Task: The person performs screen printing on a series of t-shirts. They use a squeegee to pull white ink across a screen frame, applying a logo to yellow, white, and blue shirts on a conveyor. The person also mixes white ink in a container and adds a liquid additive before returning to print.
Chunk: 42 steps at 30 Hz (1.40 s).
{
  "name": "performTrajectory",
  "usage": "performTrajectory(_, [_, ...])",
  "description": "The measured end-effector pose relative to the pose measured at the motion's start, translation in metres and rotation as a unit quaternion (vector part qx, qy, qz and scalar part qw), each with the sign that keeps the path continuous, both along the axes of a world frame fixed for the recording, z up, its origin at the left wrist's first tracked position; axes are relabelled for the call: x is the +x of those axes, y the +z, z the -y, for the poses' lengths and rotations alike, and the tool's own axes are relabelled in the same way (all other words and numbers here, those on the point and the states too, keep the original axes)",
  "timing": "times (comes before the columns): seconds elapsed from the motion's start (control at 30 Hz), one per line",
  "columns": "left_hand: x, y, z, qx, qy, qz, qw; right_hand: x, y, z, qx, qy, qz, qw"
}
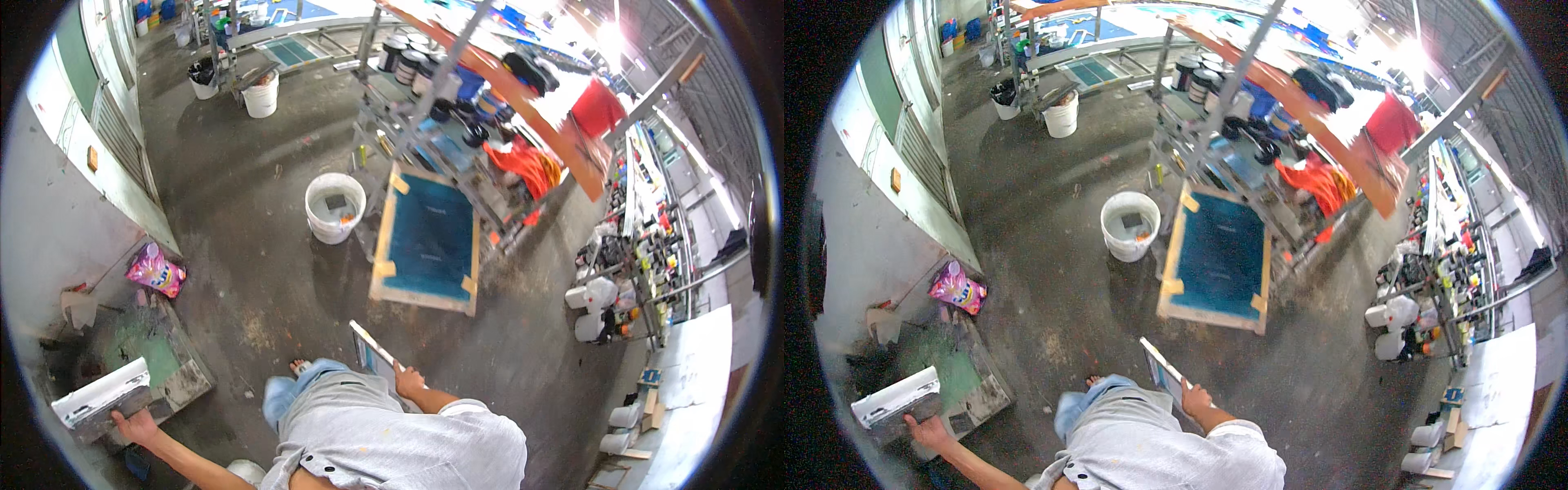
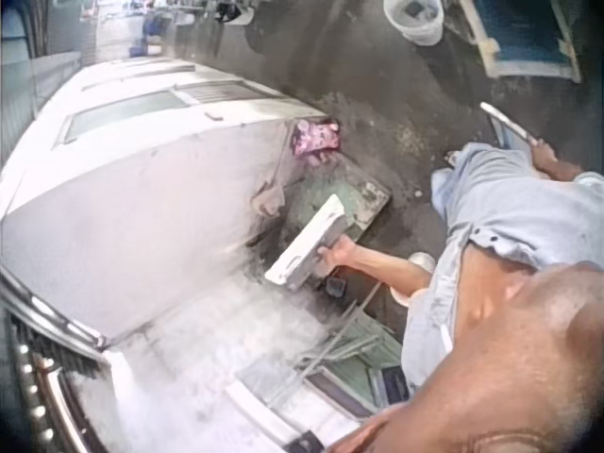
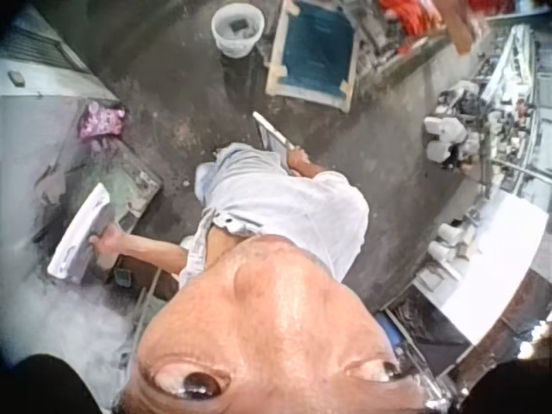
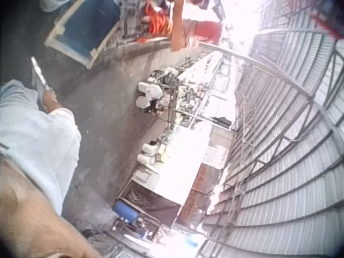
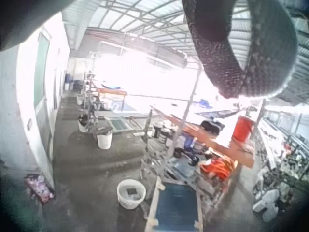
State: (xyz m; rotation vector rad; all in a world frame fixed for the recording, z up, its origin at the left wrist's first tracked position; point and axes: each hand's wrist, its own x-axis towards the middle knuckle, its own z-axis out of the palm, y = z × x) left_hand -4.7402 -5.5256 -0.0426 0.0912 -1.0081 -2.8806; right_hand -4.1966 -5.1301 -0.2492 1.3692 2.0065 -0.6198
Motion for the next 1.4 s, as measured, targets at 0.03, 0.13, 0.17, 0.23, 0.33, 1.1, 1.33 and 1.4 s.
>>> performTrajectory(0.03, [-0.034, -0.012, -0.003, -0.029, -0.026, 0.002, 0.999, -0.033, 0.006, -0.004, -0.007, -0.013, 0.006, 1.0])
performTrajectory(0.13, [-0.132, -0.055, -0.021, -0.2, -0.01, 0.03, 0.979, -0.123, 0.008, -0.024, -0.033, -0.032, 0.036, 0.998])
performTrajectory(0.17, [-0.164, -0.071, -0.034, -0.192, -0.042, 0.014, 0.98, -0.154, 0.006, -0.036, -0.04, -0.037, 0.037, 0.998])
performTrajectory(0.23, [-0.22, -0.097, -0.061, -0.174, -0.098, -0.013, 0.98, -0.221, 0.004, -0.062, -0.038, -0.066, 0.063, 0.995])
performTrajectory(0.33, [-0.322, -0.132, -0.152, -0.676, -0.086, -0.084, 0.727, -0.291, -0.008, -0.073, 0.011, -0.045, 0.034, 0.998])
performTrajectory(1.1, [-0.956, 0.05, -0.639, -0.114, -0.168, 0.012, 0.979, -1.193, 0.103, -0.582, 0.127, 0.095, -0.17, 0.973])
performTrajectory(1.33, [-1.172, -0.024, -0.719, -0.084, -0.13, 0.06, 0.986, -1.498, 0.137, -0.721, 0.183, 0.139, -0.322, 0.919])
performTrajectory(1.4, [-1.234, -0.014, -0.744, -0.09, -0.124, 0.044, 0.987, -1.588, 0.154, -0.748, 0.198, 0.125, -0.379, 0.895])
